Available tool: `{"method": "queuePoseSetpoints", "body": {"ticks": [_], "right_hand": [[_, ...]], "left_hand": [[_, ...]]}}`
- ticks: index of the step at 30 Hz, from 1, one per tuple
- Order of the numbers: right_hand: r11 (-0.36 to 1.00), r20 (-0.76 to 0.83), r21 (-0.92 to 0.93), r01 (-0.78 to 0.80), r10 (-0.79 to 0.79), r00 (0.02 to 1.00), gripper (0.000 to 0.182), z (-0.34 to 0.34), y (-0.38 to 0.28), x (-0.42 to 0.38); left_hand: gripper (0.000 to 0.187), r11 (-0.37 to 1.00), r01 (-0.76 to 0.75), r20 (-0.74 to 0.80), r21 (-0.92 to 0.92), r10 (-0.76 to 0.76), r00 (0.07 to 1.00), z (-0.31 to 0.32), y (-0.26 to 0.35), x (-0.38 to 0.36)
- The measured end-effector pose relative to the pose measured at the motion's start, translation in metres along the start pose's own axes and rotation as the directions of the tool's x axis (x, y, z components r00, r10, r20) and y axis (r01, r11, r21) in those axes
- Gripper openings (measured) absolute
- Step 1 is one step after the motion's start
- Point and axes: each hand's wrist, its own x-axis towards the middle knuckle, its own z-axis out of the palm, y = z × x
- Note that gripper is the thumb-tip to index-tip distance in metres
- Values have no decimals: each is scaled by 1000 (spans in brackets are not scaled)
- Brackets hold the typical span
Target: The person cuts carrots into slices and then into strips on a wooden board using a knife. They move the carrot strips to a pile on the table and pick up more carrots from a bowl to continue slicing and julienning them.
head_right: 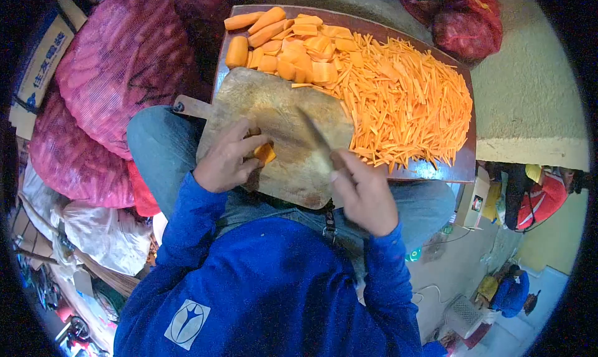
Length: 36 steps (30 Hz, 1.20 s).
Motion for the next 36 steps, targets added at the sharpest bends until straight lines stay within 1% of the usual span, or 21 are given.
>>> {"method": "queuePoseSetpoints", "body": {"ticks": [1, 2, 4, 5, 7, 8, 10, 11, 13, 15, 17, 18, 19, 20, 23, 25, 27, 29, 33, 35, 36], "right_hand": [[996, 61, 86, -26, 21, 998, 37, 5, -7, -1], [996, 63, 90, -24, 19, 998, 37, 11, -10, -1], [996, 73, 83, 44, -51, 996, 36, 18, -16, -4], [992, 58, 105, 65, -71, 996, 37, 23, -11, -5], [992, 75, 120, 48, -57, 996, 35, 27, -10, -8], [990, 97, 134, 31, -44, 994, 34, 28, -10, -9], [992, 119, 122, 39, -53, 991, 33, 27, -19, -10], [993, 141, 110, 45, -61, 988, 32, 28, -23, -10], [990, 142, 128, 51, -70, 987, 32, 36, -27, -9], [987, 138, 146, 59, -79, 987, 32, 42, -30, -6], [991, 223, 123, 55, -82, 971, 36, 45, -33, -2], [991, 224, 124, 56, -82, 971, 36, 48, -34, 0], [989, 207, 106, 99, -120, 971, 37, 51, -35, 2], [986, 192, 87, 142, -156, 969, 39, 53, -35, 3], [982, 209, 48, 185, -191, 959, 39, 54, -38, 6], [983, 229, 14, 183, -181, 956, 38, 53, -41, 6], [984, 248, -24, 177, -165, 955, 38, 49, -42, 3], [988, 321, -71, 138, -108, 941, 37, 45, -42, -1], [987, 320, -93, 132, -96, 942, 36, 50, -48, 7], [971, 306, -48, 236, -211, 928, 36, 59, -45, 22], [970, 304, -48, 236, -211, 929, 36, 59, -44, 21]], "left_hand": [[55, 999, -31, 12, 32, 31, 999, 1, -1, 0], [55, 999, -29, 13, 35, 28, 1000, -1, 0, 1], [47, 998, -28, 12, 64, 27, 1000, -5, 4, 3], [47, 997, -31, 12, 67, 30, 999, -5, 2, 3], [41, 999, 27, -4, 32, -27, 1000, -3, 0, 1], [41, 999, 26, -5, 33, -26, 1000, -2, 2, 0], [40, 985, 136, -154, 103, -120, 981, -1, 8, -6], [40, 985, 139, -152, 104, -122, 981, 3, 7, -11], [39, 961, 226, -267, 161, -178, 947, 11, 5, -17], [36, 968, 194, -295, 157, -142, 945, 8, 13, -24], [33, 975, 161, -323, 153, -105, 941, 7, 14, -28], [30, 987, 118, -310, 110, -79, 947, 8, 11, -32], [28, 995, 76, -300, 66, -53, 953, 10, 7, -34], [28, 995, 78, -301, 65, -55, 952, 14, 5, -34], [27, 996, 48, -301, 71, -25, 953, 20, 2, -33], [30, 990, -49, -329, 129, 89, 940, 20, 0, -30], [32, 989, -41, -334, 139, 86, 939, 21, 0, -30], [34, 988, -30, -341, 149, 79, 937, 22, 0, -33], [34, 985, 16, -340, 173, 44, 939, 18, 6, -34], [33, 981, 40, -347, 189, 28, 937, 17, 8, -33], [33, 984, 61, -344, 170, 1, 939, 18, 6, -36]]}}
